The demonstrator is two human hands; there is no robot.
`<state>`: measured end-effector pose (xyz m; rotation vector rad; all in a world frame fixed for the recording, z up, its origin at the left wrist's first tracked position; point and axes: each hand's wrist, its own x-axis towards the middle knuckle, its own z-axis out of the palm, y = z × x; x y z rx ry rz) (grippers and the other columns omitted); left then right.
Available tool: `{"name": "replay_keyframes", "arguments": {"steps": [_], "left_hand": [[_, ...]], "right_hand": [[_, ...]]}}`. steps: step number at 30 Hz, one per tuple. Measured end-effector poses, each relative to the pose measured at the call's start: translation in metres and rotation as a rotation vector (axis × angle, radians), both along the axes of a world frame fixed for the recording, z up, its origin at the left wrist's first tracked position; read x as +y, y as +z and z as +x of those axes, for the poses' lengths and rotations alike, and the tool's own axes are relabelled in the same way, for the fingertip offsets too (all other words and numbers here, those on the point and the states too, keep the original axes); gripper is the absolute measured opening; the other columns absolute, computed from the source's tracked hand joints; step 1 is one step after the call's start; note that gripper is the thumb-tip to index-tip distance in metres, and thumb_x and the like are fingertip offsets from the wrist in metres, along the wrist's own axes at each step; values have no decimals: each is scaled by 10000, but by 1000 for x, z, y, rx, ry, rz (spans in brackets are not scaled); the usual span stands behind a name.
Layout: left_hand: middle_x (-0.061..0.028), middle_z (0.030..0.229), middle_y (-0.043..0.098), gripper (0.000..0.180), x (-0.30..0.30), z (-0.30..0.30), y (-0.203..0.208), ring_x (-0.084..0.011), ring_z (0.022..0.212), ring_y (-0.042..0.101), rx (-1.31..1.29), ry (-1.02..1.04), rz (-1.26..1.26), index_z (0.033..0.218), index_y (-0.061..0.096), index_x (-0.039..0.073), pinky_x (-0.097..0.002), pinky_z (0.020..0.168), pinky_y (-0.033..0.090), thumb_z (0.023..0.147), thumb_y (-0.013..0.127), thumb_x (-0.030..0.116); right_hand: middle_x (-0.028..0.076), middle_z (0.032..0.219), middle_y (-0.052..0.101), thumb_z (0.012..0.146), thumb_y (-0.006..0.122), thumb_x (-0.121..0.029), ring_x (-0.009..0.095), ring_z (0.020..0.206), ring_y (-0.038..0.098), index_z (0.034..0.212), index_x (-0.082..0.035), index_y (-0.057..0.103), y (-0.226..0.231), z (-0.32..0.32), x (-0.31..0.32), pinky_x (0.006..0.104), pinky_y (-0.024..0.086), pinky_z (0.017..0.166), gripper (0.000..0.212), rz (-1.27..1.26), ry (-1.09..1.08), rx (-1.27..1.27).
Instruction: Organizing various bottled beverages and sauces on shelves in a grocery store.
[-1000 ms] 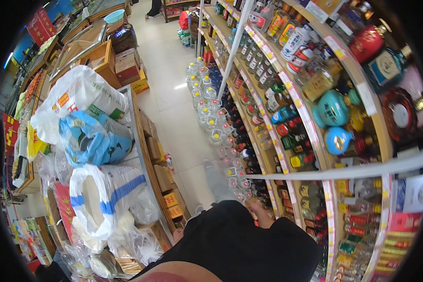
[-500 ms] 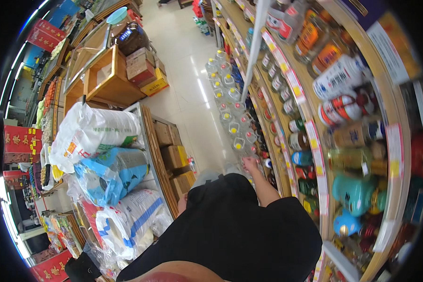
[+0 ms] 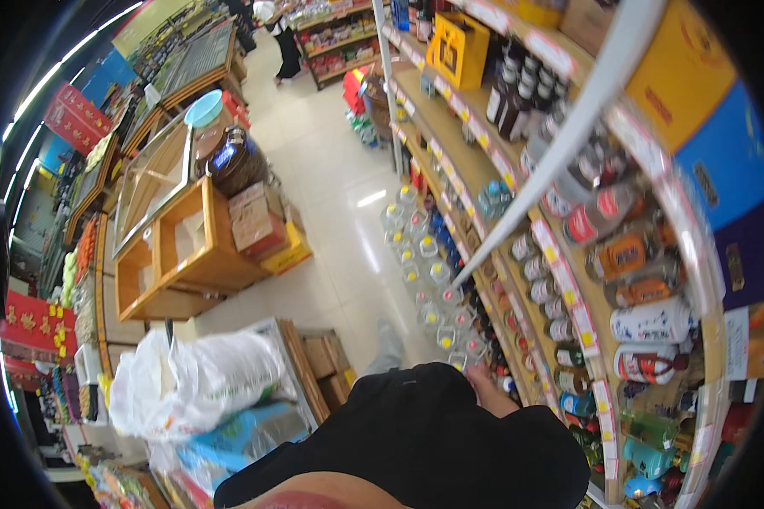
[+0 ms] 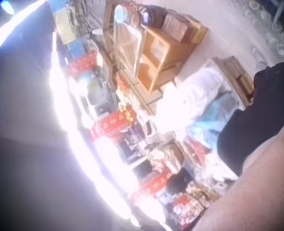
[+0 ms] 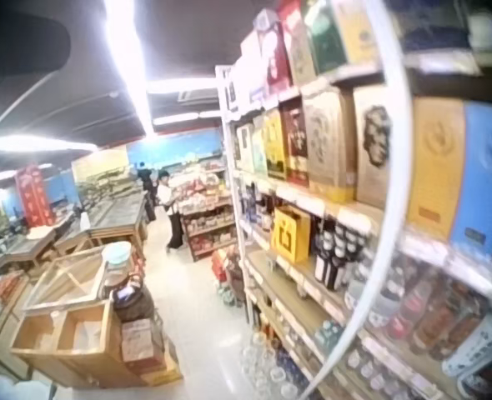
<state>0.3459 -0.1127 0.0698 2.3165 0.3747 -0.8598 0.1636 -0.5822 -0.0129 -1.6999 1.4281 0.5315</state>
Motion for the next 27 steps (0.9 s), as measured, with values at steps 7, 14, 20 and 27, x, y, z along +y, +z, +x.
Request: {"name": "replay_keyframes", "arguments": {"steps": [7, 14, 20, 27], "left_hand": [[-238, 871, 712, 437, 19, 201, -83, -376, 805, 701, -75, 22, -14, 988, 684, -65, -494, 752, 527, 929, 540, 343], [-177, 981, 734, 425, -122, 460, 23, -205, 840, 721, -164, 151, -429, 1280, 605, -54, -328, 730, 579, 971, 626, 238], [-164, 967, 736, 408, -125, 534, -43, -212, 827, 724, 32, 81, -332, 1238, 629, -46, -331, 721, 577, 985, 606, 272], [-143, 861, 714, 253, -119, 602, -36, -249, 731, 683, 192, -463, -218, 979, 690, -23, -387, 601, 552, 927, 615, 213]], "right_hand": [[215, 1225, 675, 843, 722, -286, 321, 933, 704, 1174, 20, 671, -10, 108, 3, 444, 556, 787, 454, 505, -404, -369], [151, 981, 763, 920, 680, -400, 256, 946, 734, 1021, -48, 774, -6, 314, -54, 400, 549, 825, 377, -100, 263, -280], [280, 1214, 668, 866, 638, -276, 403, 1173, 631, 1230, 8, 662, 34, 481, -103, 502, 488, 1018, 462, -199, 270, -384], [117, 839, 734, 922, 643, -325, 233, 773, 733, 1046, -55, 720, 157, 612, -116, 399, 562, 698, 307, -442, -194, -511]]}}
